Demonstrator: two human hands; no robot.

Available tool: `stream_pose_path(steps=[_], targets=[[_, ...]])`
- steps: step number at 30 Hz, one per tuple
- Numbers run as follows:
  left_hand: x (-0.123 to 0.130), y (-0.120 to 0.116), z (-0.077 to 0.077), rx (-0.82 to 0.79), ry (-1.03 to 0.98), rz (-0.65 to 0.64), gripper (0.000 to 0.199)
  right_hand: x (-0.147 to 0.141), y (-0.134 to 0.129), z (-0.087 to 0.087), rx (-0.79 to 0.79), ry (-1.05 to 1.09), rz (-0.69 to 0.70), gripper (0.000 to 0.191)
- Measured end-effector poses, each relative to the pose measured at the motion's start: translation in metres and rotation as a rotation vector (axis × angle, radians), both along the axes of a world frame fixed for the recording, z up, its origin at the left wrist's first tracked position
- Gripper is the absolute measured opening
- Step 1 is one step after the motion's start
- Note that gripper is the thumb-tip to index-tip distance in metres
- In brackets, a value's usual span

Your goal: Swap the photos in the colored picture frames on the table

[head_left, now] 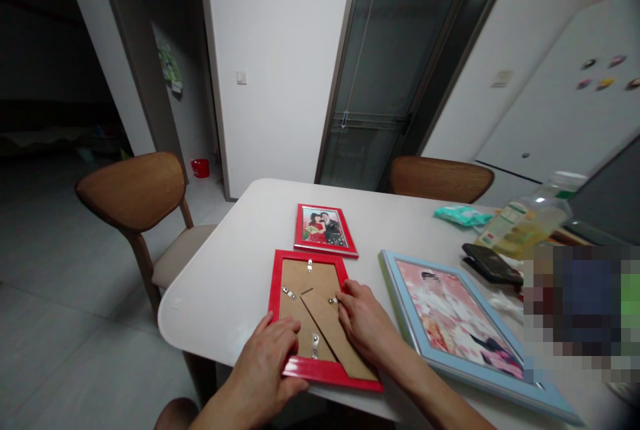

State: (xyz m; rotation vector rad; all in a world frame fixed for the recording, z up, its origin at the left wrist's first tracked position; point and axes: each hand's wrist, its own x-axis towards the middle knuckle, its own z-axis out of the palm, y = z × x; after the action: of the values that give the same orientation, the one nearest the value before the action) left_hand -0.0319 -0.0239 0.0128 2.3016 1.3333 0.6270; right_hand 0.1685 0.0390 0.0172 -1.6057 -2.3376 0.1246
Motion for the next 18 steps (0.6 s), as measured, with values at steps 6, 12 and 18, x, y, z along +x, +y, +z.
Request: stream_pose_path(steps=[6,12,18], targets=[[-0.001,0.001,-0.004,0.002,-0.014,0.011,0.032,0.004,-0.007,0.001,-0.042,0.037,0.044,0.027],[-0.003,0.001,-0.001,-0.035,-0.002,-0.016,0.026,-0.014,-0.001,0.001,0.044,0.055,0.063,0.025],[-0.003,0.001,-0.001,-0.028,-0.012,-0.016,0.022,-0.064,0.019,-0.001,0.049,0.081,0.212,0.025]])
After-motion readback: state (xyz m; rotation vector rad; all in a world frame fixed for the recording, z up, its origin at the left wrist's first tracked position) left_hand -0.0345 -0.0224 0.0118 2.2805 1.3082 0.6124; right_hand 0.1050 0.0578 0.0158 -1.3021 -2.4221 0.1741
